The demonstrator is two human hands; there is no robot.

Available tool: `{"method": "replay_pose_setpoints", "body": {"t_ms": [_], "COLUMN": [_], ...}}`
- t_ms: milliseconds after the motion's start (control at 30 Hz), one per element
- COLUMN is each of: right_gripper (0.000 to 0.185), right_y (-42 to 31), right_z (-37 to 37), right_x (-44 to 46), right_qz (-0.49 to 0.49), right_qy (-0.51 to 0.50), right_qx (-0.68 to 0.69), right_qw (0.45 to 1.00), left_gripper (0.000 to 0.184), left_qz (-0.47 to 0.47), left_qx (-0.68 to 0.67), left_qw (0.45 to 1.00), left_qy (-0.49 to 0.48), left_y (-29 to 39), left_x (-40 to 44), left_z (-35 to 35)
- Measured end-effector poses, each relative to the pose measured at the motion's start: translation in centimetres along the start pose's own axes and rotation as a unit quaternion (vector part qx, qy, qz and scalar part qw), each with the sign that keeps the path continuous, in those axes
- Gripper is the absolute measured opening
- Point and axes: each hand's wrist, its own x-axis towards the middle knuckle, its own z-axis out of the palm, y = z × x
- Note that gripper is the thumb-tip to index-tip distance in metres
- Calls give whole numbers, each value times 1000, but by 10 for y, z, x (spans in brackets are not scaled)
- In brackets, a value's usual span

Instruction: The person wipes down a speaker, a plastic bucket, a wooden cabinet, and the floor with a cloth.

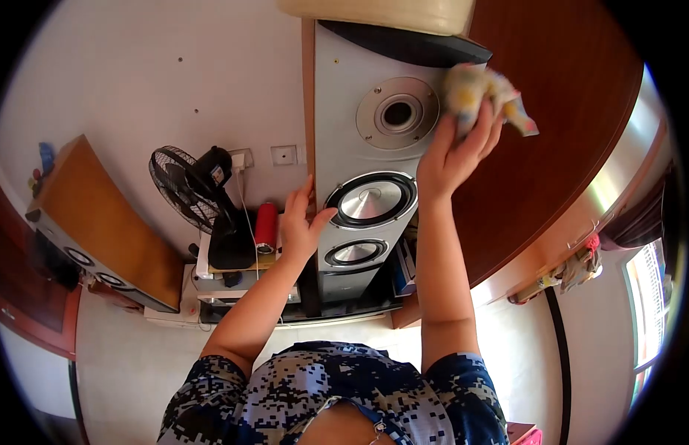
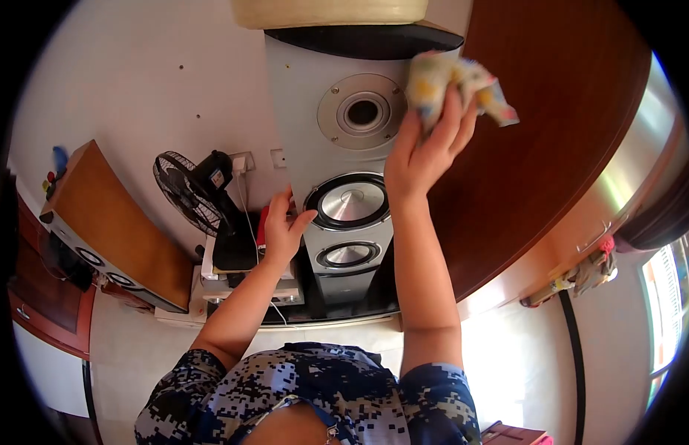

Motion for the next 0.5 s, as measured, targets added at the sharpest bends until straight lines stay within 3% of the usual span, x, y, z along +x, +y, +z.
{"method": "replay_pose_setpoints", "body": {"t_ms": [133, 367, 467, 500], "right_gripper": [48, 30, 30, 31], "right_y": [-20, -55, -46, -39], "right_z": [40, 49, 36, 31], "right_x": [4, -30, -5, 1], "right_qz": [-61, -294, -326, -296], "right_qy": [5, -165, -180, -177], "right_qx": [-43, 32, -4, -23], "right_qw": [997, 941, 928, 938], "left_gripper": [65, 67, 67, 67], "left_qz": [-19, -16, -4, -21], "left_qx": [4, 3, -4, -38], "left_qw": [1000, 1000, 1000, 999], "left_qy": [-3, -2, 3, 3], "left_y": [7, -1, -8, -9], "left_x": [1, -2, -1, -2], "left_z": [0, 0, 2, 3]}}
